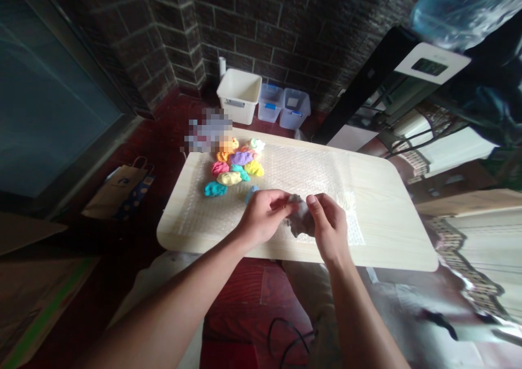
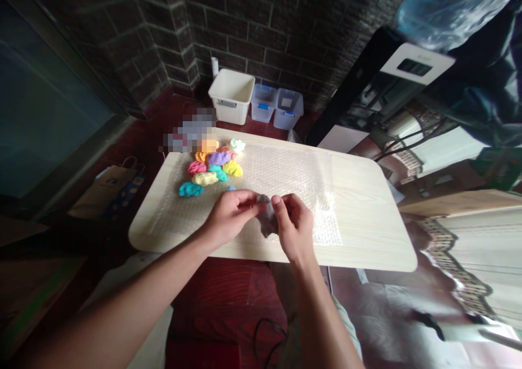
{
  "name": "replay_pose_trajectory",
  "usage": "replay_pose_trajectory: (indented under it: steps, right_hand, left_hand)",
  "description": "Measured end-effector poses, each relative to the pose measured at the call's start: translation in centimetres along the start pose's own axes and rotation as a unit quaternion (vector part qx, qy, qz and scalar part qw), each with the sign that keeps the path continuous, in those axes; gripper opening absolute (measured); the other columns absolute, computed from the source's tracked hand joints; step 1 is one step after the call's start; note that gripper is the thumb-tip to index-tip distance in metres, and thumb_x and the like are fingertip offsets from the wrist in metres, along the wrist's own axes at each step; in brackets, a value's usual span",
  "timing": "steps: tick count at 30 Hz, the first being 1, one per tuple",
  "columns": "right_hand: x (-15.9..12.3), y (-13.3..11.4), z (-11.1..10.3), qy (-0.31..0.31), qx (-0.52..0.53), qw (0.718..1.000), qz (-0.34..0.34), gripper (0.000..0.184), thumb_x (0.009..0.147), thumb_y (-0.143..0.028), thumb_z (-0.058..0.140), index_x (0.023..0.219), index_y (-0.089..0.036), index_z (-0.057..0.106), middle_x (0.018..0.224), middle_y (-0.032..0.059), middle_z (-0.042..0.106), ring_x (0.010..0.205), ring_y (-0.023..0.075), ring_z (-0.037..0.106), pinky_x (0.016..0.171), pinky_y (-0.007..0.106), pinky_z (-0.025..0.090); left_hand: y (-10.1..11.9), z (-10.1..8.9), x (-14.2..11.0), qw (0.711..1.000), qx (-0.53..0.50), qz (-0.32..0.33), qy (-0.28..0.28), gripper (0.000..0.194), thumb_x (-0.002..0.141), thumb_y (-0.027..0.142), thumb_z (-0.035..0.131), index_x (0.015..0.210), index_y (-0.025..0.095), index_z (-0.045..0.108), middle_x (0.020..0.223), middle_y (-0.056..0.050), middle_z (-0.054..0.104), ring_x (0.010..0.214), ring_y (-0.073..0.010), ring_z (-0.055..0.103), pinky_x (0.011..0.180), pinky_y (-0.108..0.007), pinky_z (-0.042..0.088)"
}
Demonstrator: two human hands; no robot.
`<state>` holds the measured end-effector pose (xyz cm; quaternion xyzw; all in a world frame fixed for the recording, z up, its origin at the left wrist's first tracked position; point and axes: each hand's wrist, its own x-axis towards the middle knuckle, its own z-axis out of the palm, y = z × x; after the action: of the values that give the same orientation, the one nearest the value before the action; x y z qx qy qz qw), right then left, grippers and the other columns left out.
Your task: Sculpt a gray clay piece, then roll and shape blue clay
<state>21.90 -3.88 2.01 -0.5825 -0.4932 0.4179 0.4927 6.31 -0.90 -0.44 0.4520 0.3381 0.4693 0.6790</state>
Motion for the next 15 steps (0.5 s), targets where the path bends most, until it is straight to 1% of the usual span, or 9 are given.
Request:
replay_pose_trajectory:
  steps: [3, 5, 6, 7, 9, 10, 12, 14, 15]
  right_hand:
    - [-0.1, 0.0, -0.8, -0.051, -0.132, 0.990, -0.024, 0.052, 0.097, -0.062, 0.065, 0.067, -0.021, 0.053, 0.055, -0.0036, 0.049, 0.047, 0.0102, 0.045, 0.042, 0.022, 0.033]
    - [-0.2, 0.2, -1.0, -0.080, -0.179, 0.980, -0.038, 0.054, 0.099, -0.062, 0.062, 0.067, -0.021, 0.051, 0.056, -0.0038, 0.046, 0.049, 0.0104, 0.042, 0.044, 0.023, 0.030]
    - [-0.3, 0.4, -0.9, -0.088, -0.180, 0.979, -0.040, 0.054, 0.100, -0.062, 0.060, 0.067, -0.021, 0.051, 0.056, -0.0039, 0.045, 0.050, 0.0106, 0.042, 0.045, 0.023, 0.029]
    - [-0.3, 0.5, -0.7, -0.086, -0.168, 0.981, -0.036, 0.054, 0.101, -0.062, 0.058, 0.067, -0.021, 0.050, 0.056, -0.0039, 0.044, 0.050, 0.0108, 0.041, 0.045, 0.023, 0.029]
    - [-0.5, 0.6, -0.2, -0.053, -0.112, 0.992, -0.023, 0.054, 0.102, -0.062, 0.054, 0.068, -0.021, 0.050, 0.057, -0.0038, 0.043, 0.051, 0.0113, 0.040, 0.046, 0.024, 0.029]
    - [-0.5, 0.6, 0.1, -0.027, -0.081, 0.996, -0.020, 0.054, 0.102, -0.062, 0.054, 0.068, -0.021, 0.050, 0.058, -0.0036, 0.043, 0.052, 0.0114, 0.040, 0.046, 0.025, 0.030]
    - [-0.5, 0.5, 0.4, 0.020, -0.040, 0.999, -0.021, 0.053, 0.101, -0.061, 0.056, 0.066, -0.022, 0.048, 0.060, -0.0039, 0.042, 0.053, 0.0115, 0.038, 0.048, 0.025, 0.029]
    - [-0.4, 0.5, 0.3, 0.040, -0.038, 0.998, -0.013, 0.054, 0.100, -0.061, 0.058, 0.065, -0.022, 0.046, 0.058, -0.0043, 0.040, 0.053, 0.0118, 0.037, 0.048, 0.026, 0.028]
    - [-0.2, 0.6, 0.2, 0.044, -0.052, 0.998, -0.009, 0.055, 0.099, -0.062, 0.058, 0.064, -0.022, 0.045, 0.057, -0.0045, 0.039, 0.053, 0.0120, 0.036, 0.048, 0.026, 0.027]
  left_hand:
    - [-0.2, -0.1, -0.3, 0.996, 0.087, 0.009, -0.022, 0.027, 0.085, 0.038, 0.082, 0.087, 0.011, 0.075, 0.081, -0.009, 0.077, 0.076, -0.0189, 0.072, 0.070, -0.027, 0.056]
    - [-0.2, 0.0, -0.6, 0.990, 0.139, 0.026, -0.018, 0.021, 0.090, 0.031, 0.075, 0.101, 0.014, 0.074, 0.084, -0.007, 0.077, 0.076, -0.0180, 0.072, 0.070, -0.027, 0.055]
    - [-0.2, 0.1, -0.8, 0.987, 0.157, 0.036, -0.012, 0.024, 0.092, 0.028, 0.072, 0.112, 0.015, 0.071, 0.085, -0.006, 0.076, 0.076, -0.0173, 0.071, 0.070, -0.026, 0.055]
    - [-0.2, 0.2, -0.9, 0.985, 0.167, 0.042, -0.006, 0.034, 0.092, 0.025, 0.071, 0.125, 0.017, 0.065, 0.087, -0.005, 0.075, 0.077, -0.0166, 0.071, 0.071, -0.026, 0.056]
    - [-0.2, 0.6, -1.2, 0.987, 0.158, 0.036, -0.004, 0.051, 0.090, 0.025, 0.072, 0.138, 0.020, 0.055, 0.097, -0.005, 0.073, 0.082, -0.0165, 0.071, 0.074, -0.027, 0.057]
    - [-0.2, 0.8, -1.3, 0.989, 0.145, 0.021, -0.009, 0.053, 0.089, 0.028, 0.074, 0.137, 0.020, 0.054, 0.101, -0.006, 0.072, 0.084, -0.0168, 0.070, 0.074, -0.027, 0.057]
    - [-0.4, 1.1, -1.4, 0.992, 0.120, -0.017, -0.026, 0.043, 0.088, 0.036, 0.077, 0.123, 0.018, 0.060, 0.102, -0.007, 0.071, 0.082, -0.0171, 0.070, 0.071, -0.027, 0.056]
    - [-0.7, 1.3, -1.4, 0.992, 0.117, -0.037, -0.038, 0.029, 0.091, 0.040, 0.073, 0.103, 0.017, 0.063, 0.093, -0.006, 0.070, 0.075, -0.0161, 0.068, 0.066, -0.026, 0.053]
    - [-0.8, 1.4, -1.3, 0.990, 0.130, -0.031, -0.038, 0.025, 0.093, 0.040, 0.070, 0.095, 0.017, 0.062, 0.087, -0.004, 0.068, 0.073, -0.0154, 0.066, 0.064, -0.026, 0.051]
